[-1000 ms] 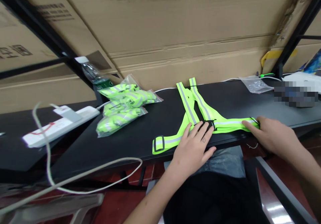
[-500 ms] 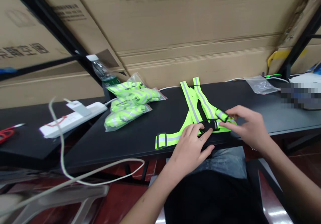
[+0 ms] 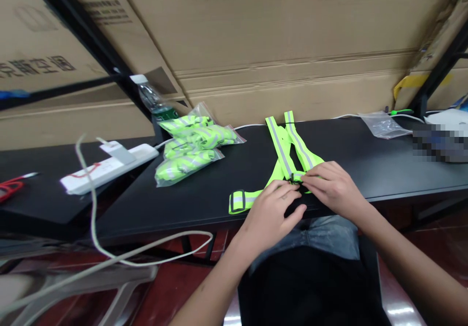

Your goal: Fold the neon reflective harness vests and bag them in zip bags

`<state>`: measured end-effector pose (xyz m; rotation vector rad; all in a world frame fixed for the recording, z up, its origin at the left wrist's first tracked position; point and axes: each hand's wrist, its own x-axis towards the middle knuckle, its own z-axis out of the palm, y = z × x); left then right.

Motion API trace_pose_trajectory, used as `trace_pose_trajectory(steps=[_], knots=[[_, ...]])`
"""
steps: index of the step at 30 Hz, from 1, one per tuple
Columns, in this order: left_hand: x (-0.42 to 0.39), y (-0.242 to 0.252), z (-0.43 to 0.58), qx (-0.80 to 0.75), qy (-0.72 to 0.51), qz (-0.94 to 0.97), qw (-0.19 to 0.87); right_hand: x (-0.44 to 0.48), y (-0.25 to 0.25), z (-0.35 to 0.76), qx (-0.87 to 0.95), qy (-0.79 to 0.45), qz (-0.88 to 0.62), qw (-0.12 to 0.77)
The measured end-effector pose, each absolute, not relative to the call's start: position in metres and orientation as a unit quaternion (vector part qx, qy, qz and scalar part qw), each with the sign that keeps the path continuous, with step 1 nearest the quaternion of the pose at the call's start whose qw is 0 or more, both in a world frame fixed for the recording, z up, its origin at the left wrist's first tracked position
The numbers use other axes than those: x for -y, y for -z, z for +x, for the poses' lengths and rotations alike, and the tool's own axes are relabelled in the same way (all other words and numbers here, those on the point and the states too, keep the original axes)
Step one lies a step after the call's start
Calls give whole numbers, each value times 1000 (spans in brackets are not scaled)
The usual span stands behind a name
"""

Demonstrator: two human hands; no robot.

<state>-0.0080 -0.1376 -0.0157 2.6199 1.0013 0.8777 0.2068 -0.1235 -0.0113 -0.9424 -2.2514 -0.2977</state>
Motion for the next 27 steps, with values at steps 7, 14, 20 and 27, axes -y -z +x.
trace_pose_trajectory(steps=[7, 14, 20, 27], knots=[[137, 20, -10, -377, -328, 860, 108, 124, 13, 221, 896, -6, -337, 290], [132, 24, -6, -344, -273, 898, 38, 130, 7, 220, 878, 116, -383, 263], [132, 22, -6, -356, -248, 900, 45, 142, 16, 208, 849, 225, -402, 258], [131, 21, -7, -356, -253, 898, 53, 161, 33, 182, 812, 247, -469, 245]])
